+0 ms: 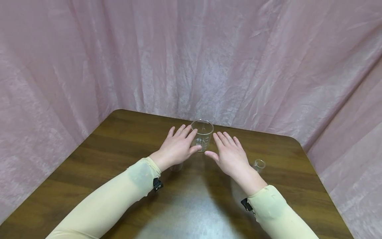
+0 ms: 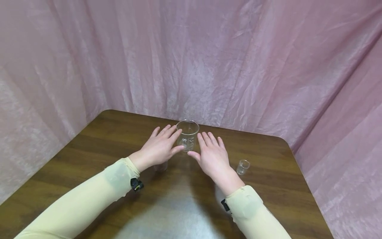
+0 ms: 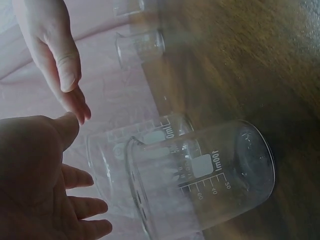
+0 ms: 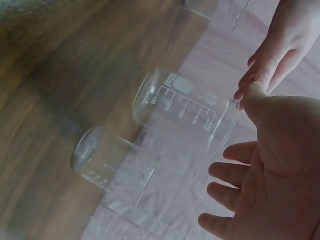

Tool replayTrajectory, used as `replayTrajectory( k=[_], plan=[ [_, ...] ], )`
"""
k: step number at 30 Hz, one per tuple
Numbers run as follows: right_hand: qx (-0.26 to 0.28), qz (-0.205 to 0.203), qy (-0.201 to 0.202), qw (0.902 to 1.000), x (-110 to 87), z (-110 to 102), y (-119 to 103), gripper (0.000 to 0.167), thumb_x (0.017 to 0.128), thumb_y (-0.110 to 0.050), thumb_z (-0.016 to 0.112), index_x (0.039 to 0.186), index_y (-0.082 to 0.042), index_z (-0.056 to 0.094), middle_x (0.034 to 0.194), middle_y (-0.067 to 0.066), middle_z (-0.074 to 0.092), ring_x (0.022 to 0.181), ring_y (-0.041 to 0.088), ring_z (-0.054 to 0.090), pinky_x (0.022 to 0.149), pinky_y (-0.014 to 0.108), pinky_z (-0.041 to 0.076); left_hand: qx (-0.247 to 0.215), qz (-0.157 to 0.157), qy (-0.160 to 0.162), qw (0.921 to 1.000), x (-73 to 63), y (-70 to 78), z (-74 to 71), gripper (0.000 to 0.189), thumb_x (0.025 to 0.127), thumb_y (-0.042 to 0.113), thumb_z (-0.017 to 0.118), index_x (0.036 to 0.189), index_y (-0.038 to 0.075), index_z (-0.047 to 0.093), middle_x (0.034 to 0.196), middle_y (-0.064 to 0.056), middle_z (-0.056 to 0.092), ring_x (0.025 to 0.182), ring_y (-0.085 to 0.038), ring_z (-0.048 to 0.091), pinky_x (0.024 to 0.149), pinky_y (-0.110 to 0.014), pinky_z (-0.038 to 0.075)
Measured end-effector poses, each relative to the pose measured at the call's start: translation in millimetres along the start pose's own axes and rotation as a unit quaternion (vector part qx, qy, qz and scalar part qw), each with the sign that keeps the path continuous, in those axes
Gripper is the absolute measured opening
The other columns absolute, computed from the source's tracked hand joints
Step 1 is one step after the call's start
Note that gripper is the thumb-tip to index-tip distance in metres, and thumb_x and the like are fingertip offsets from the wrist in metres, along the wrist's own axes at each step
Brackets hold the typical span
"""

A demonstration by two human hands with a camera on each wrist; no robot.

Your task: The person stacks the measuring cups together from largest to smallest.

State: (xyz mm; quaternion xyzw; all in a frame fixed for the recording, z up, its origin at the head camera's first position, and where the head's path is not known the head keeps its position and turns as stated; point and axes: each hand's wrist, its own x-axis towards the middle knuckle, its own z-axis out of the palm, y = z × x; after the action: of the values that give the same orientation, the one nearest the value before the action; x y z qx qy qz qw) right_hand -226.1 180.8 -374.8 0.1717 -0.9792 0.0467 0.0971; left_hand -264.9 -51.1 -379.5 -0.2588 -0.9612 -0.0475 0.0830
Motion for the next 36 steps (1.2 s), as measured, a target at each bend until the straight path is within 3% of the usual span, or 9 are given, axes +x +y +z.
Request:
replayTrajectory(
  k=[12,19,36],
  plan=[
    [0.009,0.001,-0.029,0.9996,12.4,-1,-2,0.085,0.110,-0.062,0.057,0.170,-0.004,0.040,0.174,0.019,0.040,0.165,0.037,0.029,0.132,0.061,0.022,0.007,0.002,0.001,1.0000,3.5,-0.2,-0.6,0.073,0.114,0.063,0.047,0.168,0.015,0.047,0.174,-0.017,0.041,0.162,-0.038,0.034,0.129,-0.069,0.022],
    [0.009,-0.004,-0.024,0.9997,17.6,-4,-4,0.083,0.110,-0.061,0.058,0.170,-0.006,0.042,0.174,0.016,0.041,0.164,0.036,0.030,0.132,0.060,0.021,0.013,0.007,0.011,0.9998,3.0,-0.7,-0.6,0.071,0.114,0.062,0.048,0.166,0.014,0.051,0.171,-0.017,0.045,0.161,-0.037,0.037,0.129,-0.068,0.022],
    [0.018,-0.037,0.005,0.9992,2.3,-8,-7,0.078,0.107,-0.057,0.067,0.162,-0.003,0.053,0.169,0.020,0.047,0.161,0.039,0.037,0.131,0.059,0.024,0.015,0.036,0.039,0.9985,-17.8,2.9,-7.9,0.067,0.112,0.061,0.054,0.161,0.014,0.057,0.165,-0.018,0.052,0.157,-0.037,0.044,0.128,-0.068,0.026]
  ],
)
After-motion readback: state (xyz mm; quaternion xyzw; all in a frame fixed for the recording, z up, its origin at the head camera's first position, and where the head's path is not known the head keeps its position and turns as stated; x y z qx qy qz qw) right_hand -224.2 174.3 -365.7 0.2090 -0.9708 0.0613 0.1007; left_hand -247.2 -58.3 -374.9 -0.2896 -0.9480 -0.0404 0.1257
